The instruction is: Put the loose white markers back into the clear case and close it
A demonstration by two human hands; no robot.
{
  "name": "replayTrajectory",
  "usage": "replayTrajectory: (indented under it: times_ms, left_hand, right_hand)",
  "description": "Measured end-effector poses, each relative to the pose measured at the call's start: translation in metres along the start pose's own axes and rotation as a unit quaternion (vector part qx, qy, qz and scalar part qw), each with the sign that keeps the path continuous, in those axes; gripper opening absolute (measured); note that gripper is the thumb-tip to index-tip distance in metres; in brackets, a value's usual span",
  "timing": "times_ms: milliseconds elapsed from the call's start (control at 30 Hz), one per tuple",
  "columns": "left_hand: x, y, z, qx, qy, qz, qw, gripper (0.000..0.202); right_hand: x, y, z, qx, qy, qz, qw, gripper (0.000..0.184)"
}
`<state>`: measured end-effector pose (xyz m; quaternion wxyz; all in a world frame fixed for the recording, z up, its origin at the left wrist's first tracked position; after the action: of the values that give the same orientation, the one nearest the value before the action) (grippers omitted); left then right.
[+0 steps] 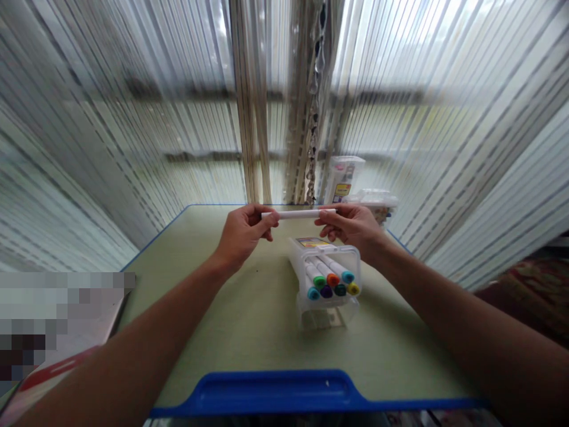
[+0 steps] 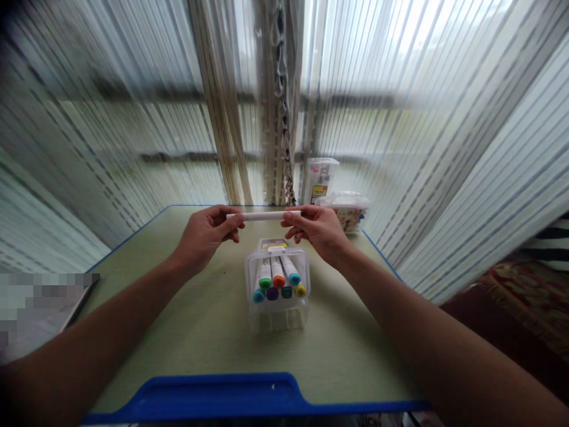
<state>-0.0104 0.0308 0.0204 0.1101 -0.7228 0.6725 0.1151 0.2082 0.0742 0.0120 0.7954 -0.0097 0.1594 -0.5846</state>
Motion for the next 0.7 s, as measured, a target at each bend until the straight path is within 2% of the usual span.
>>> replayTrajectory:
  times_ms: [267, 700]
  left_hand:
    - [0.0016, -0.0025, -0.0026, -0.046, -0.011, 0.010, 0.999, 0.031]
    - [-0.0018, -0.0006, 0.0000, 0.057, 0.022, -0.004, 0.998, 0.028]
  right_hand:
    - [0.0017, -0.0019, 0.0014, 0.029, 0.034, 0.004, 0.999, 0.032]
    - [-0.0002, 0.0009, 0.0040, -0.030, 0.001, -0.001, 1.000, 0.030]
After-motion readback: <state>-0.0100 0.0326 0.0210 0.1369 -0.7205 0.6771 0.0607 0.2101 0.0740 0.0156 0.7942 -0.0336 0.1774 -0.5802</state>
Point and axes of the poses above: each hand's wrist, its own x-axis away from the middle knuckle, its own y-axis out of the back of the hand, z = x × y, the point moved 4 cm from there along -x, towards the middle knuckle, and after that the axes turned 2 degrees about y, right-handed, at the moved point
